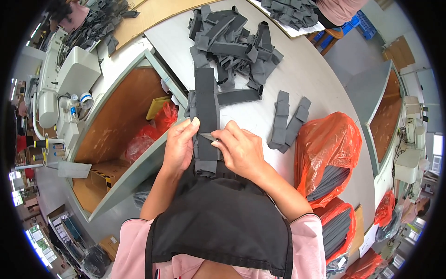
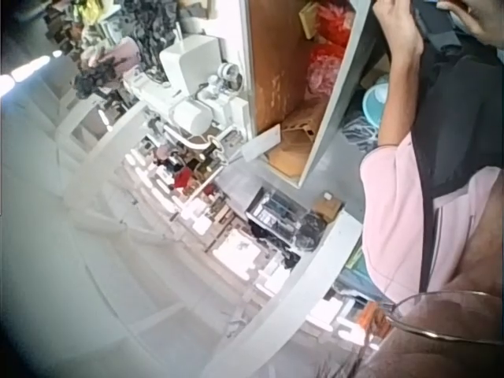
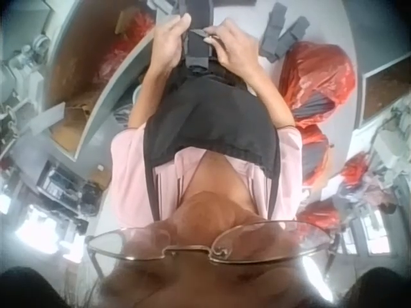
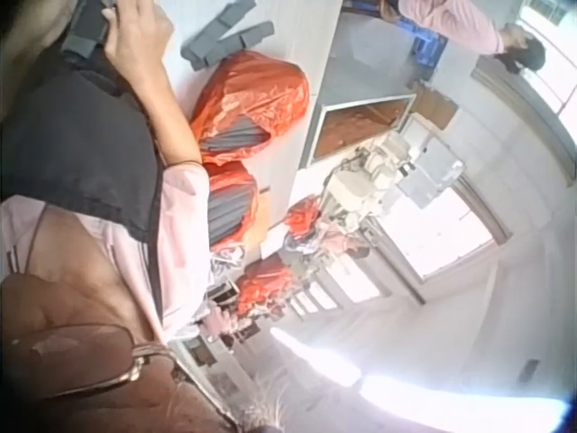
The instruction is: Trim and organize small gray flexible industrial components using a small pair of snips.
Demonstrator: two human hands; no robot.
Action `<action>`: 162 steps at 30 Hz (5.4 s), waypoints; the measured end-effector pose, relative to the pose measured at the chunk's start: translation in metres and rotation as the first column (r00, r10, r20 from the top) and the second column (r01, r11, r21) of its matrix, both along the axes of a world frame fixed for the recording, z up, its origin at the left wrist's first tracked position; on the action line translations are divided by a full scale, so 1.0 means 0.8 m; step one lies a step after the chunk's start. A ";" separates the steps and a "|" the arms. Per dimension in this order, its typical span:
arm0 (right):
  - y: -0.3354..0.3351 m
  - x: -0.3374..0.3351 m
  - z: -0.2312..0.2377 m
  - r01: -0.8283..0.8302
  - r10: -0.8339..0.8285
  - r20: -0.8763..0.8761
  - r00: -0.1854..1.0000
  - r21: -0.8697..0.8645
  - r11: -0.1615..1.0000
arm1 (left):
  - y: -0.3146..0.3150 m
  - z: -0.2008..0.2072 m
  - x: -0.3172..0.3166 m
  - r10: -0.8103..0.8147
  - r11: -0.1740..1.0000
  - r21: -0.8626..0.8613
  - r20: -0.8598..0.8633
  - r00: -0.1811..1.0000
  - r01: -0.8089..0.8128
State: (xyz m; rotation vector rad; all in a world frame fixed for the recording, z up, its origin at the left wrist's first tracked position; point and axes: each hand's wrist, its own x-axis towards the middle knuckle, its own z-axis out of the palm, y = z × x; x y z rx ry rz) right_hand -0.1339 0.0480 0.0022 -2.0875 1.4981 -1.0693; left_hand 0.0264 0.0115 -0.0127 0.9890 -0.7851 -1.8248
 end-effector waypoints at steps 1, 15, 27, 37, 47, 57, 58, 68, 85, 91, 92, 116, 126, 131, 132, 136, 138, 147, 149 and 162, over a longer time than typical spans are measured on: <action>0.001 0.000 0.001 0.003 -0.006 -0.055 0.998 -0.049 0.999 | 0.000 -0.003 0.002 -0.018 1.000 -0.013 -0.001 1.000 0.018; 0.010 0.003 -0.016 0.116 -0.191 0.456 0.869 0.186 0.976 | -0.021 -0.028 0.002 0.027 0.907 0.363 -0.558 0.830 0.215; 0.016 0.021 -0.010 -0.002 0.008 0.140 0.990 -0.044 0.999 | -0.012 -0.045 -0.007 0.054 0.837 0.314 -0.863 0.503 0.448; 0.012 0.018 -0.005 -0.096 0.096 -0.005 0.995 -0.107 0.990 | -0.011 -0.042 -0.012 0.036 0.772 0.383 -0.824 0.566 0.508; 0.018 0.015 -0.012 0.013 -0.001 0.253 0.968 -0.046 0.999 | -0.010 -0.039 -0.015 0.034 0.776 0.364 -0.839 0.543 0.515; 0.013 0.019 -0.019 -0.052 0.060 0.083 0.995 -0.094 0.994 | -0.011 -0.036 -0.018 -0.032 0.821 0.310 -0.814 0.580 0.480; 0.013 0.020 -0.022 -0.051 0.059 0.136 0.989 -0.066 0.997 | -0.011 -0.036 -0.018 -0.021 0.820 0.311 -0.822 0.569 0.480; 0.020 0.019 -0.007 -0.145 -0.005 0.621 0.784 0.191 0.971 | -0.008 -0.045 -0.018 0.053 0.761 0.366 -0.858 0.511 0.536; 0.030 0.017 -0.025 -0.166 -0.210 0.755 0.621 0.389 0.906 | -0.012 -0.044 -0.019 0.047 0.718 0.452 -0.790 0.612 0.529; 0.008 0.036 -0.011 -0.040 -0.108 0.364 0.925 0.375 0.926 | -0.007 -0.045 -0.023 -0.022 0.862 0.351 -0.696 0.718 0.367; 0.010 0.033 -0.011 -0.030 -0.114 0.360 0.926 0.371 0.928 | -0.005 -0.041 -0.027 0.059 0.845 0.497 -0.454 0.889 0.198; 0.008 -0.026 0.013 0.299 -0.309 0.103 0.945 0.108 0.948 | -0.014 0.014 -0.012 -0.276 0.953 0.082 -0.154 0.949 0.291; -0.001 -0.030 0.014 0.247 -0.252 -0.073 0.965 -0.078 0.966 | -0.011 0.021 -0.012 -0.277 0.947 0.147 -0.078 0.958 0.286; 0.000 -0.029 0.014 0.250 -0.252 -0.043 0.967 -0.044 0.967 | -0.010 0.021 -0.013 -0.295 0.939 0.165 -0.063 0.954 0.301; 0.000 -0.029 0.014 0.251 -0.252 -0.036 0.967 -0.037 0.967 | -0.010 0.020 -0.014 -0.298 0.938 0.165 -0.065 0.952 0.305; 0.003 -0.028 0.008 0.256 -0.257 -0.016 0.966 -0.034 0.966 | -0.008 0.022 -0.013 -0.302 0.933 0.179 -0.080 0.950 0.312; 0.002 -0.028 0.004 0.265 -0.265 0.014 0.964 -0.022 0.964 | -0.008 0.019 -0.013 -0.304 0.931 0.188 -0.076 0.950 0.313; 0.008 -0.032 -0.007 0.293 -0.293 0.186 0.938 0.031 0.956 | -0.007 0.022 -0.014 -0.319 0.926 0.205 -0.028 0.948 0.317; 0.009 -0.033 -0.004 0.287 -0.271 0.211 0.939 -0.045 0.957 | -0.008 0.022 -0.014 -0.319 0.925 0.214 -0.008 0.948 0.313; -0.008 -0.022 -0.007 0.109 -0.106 0.036 0.994 -0.097 0.989 | -0.003 0.015 -0.019 -0.413 0.907 0.118 0.065 0.908 0.404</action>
